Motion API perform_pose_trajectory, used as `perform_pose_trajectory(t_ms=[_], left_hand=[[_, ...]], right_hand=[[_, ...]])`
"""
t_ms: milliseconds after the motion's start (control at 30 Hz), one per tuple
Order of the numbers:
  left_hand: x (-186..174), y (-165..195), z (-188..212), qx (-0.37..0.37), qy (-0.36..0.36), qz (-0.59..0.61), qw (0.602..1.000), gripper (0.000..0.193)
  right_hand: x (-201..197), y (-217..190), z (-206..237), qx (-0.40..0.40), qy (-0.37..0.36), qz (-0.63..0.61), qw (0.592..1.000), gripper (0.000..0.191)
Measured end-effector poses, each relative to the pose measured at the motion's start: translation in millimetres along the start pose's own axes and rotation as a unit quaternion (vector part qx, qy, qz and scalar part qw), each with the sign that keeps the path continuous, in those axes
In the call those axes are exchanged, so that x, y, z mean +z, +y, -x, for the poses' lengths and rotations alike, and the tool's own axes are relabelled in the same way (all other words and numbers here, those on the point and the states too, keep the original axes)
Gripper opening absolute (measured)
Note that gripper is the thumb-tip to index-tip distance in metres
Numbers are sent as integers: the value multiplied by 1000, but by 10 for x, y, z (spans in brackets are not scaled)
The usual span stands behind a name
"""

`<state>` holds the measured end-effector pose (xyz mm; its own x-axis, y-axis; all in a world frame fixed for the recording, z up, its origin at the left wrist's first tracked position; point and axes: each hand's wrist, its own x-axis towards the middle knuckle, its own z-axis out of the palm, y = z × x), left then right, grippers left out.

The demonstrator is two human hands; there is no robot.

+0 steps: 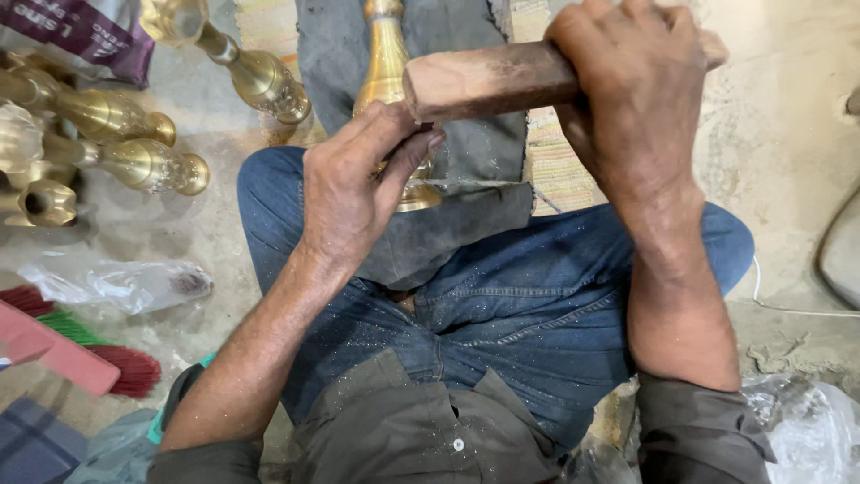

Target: The person sits cross-legged on the floor holding a brass vase steady with one hand while striking a chisel with a wooden mallet to engrave decorative patterns into the vase surface. The person periodically repositions the chisel and rotates the vase to work on different areas of the design.

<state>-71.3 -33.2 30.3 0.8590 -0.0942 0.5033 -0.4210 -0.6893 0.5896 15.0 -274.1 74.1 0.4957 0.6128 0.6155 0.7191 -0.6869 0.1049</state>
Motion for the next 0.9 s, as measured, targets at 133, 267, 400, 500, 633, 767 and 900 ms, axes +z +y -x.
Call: perform_pose_trajectory(t_ms=[133, 267, 400, 500, 633, 767, 900], left_hand=[[4, 3, 1, 6, 14, 29, 999, 26], [29, -40, 6, 8, 13, 29, 999, 27], [53, -102, 38, 14, 24, 28, 999, 24], [56, -172, 61, -61, 91, 144, 984, 28], [7, -203, 196, -155, 186, 177, 954, 23], [46, -125, 318, -234, 161, 64, 957, 22], [118, -37, 327, -262, 171, 71, 947, 25]], right_hand=[[-20, -70, -49, 221, -21, -238, 946, 29], [-11, -89, -32, 216, -1, -276, 937, 30], [16, -56, 24, 18, -36, -8, 999, 33], [108, -63, 77, 108, -64, -54, 991, 36], [430, -152, 77, 288, -118, -457, 833, 62], [724, -325, 73, 297, -256, -419, 819, 73], [794, -300, 48, 261, -267, -453, 809, 81]])
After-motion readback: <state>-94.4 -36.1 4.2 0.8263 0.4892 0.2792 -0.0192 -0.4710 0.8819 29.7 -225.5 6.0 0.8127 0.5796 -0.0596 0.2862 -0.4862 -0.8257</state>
